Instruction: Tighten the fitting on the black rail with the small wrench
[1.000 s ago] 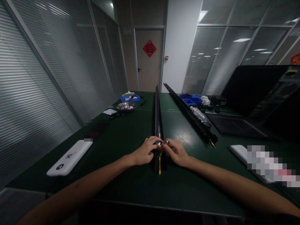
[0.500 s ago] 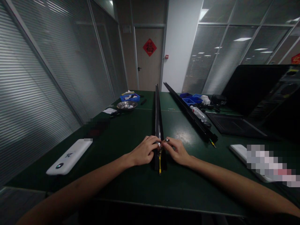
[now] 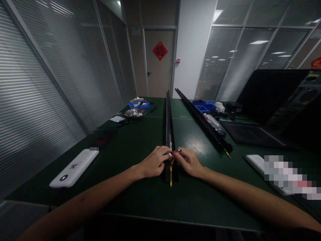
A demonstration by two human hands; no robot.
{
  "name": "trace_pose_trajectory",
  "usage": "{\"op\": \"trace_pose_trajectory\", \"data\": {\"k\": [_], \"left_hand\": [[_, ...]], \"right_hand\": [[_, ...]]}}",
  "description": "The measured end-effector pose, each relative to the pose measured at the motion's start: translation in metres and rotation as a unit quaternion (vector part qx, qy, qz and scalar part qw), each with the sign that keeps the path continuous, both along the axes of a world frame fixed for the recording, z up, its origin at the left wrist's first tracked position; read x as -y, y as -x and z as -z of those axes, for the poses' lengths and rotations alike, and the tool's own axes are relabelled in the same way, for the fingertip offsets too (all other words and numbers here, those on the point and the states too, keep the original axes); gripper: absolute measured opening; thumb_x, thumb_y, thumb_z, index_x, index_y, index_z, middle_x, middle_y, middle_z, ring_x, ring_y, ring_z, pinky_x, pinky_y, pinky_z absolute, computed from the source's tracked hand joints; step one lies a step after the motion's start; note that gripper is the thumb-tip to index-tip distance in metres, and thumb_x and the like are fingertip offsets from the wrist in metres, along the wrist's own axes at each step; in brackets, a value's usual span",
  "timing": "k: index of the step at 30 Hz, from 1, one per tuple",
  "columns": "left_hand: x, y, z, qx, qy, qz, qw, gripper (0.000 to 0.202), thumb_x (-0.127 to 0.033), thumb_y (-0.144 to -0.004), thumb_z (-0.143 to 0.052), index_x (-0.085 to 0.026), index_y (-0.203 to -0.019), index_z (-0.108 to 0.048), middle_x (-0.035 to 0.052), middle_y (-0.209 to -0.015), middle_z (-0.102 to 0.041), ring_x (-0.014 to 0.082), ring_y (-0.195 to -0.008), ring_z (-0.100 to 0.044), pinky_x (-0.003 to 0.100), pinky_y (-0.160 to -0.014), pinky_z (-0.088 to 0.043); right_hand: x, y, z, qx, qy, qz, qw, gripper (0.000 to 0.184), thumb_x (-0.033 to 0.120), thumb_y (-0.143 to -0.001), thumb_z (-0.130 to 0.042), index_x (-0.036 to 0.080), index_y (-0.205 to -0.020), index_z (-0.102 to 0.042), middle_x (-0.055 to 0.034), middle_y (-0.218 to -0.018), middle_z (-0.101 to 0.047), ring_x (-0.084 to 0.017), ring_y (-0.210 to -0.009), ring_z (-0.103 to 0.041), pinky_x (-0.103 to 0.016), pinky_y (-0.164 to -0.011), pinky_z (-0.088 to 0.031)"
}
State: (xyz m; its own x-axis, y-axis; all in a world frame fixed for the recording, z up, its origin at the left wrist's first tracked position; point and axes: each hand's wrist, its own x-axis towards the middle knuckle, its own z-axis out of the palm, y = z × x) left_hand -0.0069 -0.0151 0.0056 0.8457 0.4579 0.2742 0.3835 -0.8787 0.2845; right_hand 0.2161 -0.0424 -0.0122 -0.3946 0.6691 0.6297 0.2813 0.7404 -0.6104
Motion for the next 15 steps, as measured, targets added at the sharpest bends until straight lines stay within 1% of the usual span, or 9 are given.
{"op": "trace_pose_trajectory", "data": {"k": [8,13,15], "left_hand": [[0.0,0.0006,-0.0009,0.0,-0.005,0.01,1.0,0.044,0.0,-0.078,-0.049,-0.017,-0.117,-0.062,0.0108,-0.134,-0.055,0.0284,-0.131,-0.047,0.046,-0.112,-0.036],[-0.0007,0.0004,0.0006,0.0,-0.008,0.011,1.0,0.043,0.0,-0.077,-0.049,-0.017,-0.114,-0.063,0.011,-0.134,-0.056,0.0285,-0.131,-0.047,0.047,-0.112,-0.037],[-0.001,0.0004,0.001,0.0,-0.005,0.011,1.0,0.044,0.0,-0.076,-0.049,-0.017,-0.114,-0.063,0.011,-0.133,-0.057,0.0288,-0.131,-0.047,0.047,-0.112,-0.037]], "right_hand": [[-0.001,-0.0024,-0.0013,-0.001,-0.003,-0.032,0.999,0.027,0.031,-0.106,-0.045,0.018,-0.094,-0.066,-0.0053,-0.086,-0.066,-0.018,-0.077,-0.062,-0.03,-0.072,-0.049],[-0.0001,-0.0019,0.0016,-0.004,-0.014,0.008,1.0,0.028,0.032,-0.106,-0.046,0.018,-0.092,-0.066,-0.0033,-0.078,-0.061,-0.016,-0.07,-0.058,-0.029,-0.067,-0.046],[0.0,-0.0013,0.0021,0.001,-0.011,0.011,1.0,0.029,0.032,-0.106,-0.046,0.018,-0.091,-0.066,-0.0027,-0.077,-0.061,-0.016,-0.068,-0.057,-0.028,-0.066,-0.046]]}}
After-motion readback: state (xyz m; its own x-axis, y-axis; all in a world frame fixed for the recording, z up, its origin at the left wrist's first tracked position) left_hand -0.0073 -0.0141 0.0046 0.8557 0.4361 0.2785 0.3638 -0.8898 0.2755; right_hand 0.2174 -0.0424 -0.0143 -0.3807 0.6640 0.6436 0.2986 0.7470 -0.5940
